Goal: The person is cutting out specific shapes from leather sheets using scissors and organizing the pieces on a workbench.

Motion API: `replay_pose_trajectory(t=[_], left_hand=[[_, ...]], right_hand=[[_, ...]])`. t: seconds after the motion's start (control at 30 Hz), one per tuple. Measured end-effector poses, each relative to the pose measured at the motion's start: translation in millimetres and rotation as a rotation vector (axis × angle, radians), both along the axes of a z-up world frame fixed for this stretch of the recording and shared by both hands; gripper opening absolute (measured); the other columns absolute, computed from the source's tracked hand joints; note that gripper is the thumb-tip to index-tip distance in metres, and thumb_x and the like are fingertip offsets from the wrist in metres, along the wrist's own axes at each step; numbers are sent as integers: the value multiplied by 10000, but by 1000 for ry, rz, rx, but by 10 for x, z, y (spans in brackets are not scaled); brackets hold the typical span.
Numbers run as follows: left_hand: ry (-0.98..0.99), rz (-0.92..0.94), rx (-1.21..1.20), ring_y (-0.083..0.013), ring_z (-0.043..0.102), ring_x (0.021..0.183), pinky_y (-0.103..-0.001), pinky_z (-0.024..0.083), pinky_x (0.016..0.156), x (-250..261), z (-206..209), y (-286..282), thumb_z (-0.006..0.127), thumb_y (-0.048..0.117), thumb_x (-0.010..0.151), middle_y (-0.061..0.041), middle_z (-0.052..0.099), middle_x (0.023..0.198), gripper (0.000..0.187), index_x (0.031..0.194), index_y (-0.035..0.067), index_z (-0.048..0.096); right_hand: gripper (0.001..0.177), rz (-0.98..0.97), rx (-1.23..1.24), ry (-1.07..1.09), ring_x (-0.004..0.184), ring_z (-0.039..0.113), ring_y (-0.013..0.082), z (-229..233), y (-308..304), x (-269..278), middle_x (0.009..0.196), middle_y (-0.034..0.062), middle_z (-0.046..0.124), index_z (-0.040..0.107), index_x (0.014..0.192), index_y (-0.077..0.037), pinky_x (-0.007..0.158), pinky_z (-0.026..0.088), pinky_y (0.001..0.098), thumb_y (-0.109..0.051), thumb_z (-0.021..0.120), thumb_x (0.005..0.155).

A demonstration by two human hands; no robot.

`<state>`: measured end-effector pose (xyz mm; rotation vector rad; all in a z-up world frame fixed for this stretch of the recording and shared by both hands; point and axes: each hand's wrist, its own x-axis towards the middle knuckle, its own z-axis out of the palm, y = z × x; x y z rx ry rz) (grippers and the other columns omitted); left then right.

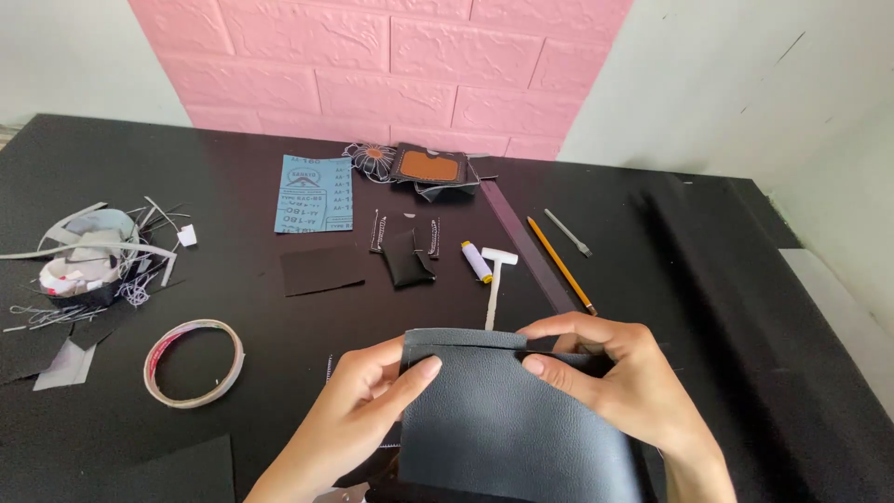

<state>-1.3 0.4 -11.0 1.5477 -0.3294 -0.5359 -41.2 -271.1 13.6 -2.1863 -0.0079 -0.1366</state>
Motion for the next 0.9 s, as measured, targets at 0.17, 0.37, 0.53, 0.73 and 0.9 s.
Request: replay_pose_trajectory(t=[0.17,0.37,0.53,0.73,0.9], left_hand=[[70,8,95,-81,278,601,-263,314,571,-16,30,18,583,365,1011,53,266,661,353,1073,143,850],[67,-43,114,-85,296,644,-282,408,608,-5,-95,63,586,369,1066,48,248,722,345,837,113,615],[80,-45,121,-78,267,615,-276,347,566,-29,-36,62,549,365,1080,56,218,716,339,883,116,668],[51,-48,76,-78,236,613,-281,230,541,-25,-56,53,548,342,1086,58,209,735,341,884,101,681],[37,-44,86,-74,242,609,-282,252,555,-21,-124,55,565,361,1099,60,210,724,390,792,121,567]], right_hand=[[113,74,25,-13,749,759,56,57,50,-13,798,-11,870,880,843,-72,704,612,211,-168,833,807],[120,71,3,7,770,775,61,41,63,2,807,-6,880,883,838,-71,730,620,215,-174,829,807],[135,38,4,6,793,792,60,-13,32,-2,835,-5,893,890,865,-71,752,631,214,-171,842,788],[118,69,42,-10,737,735,51,-11,23,-5,804,-3,867,884,860,-62,656,590,208,-154,834,806],[99,88,54,-10,687,665,34,-42,-7,-9,772,-14,839,881,855,-60,600,543,207,-139,831,820]])
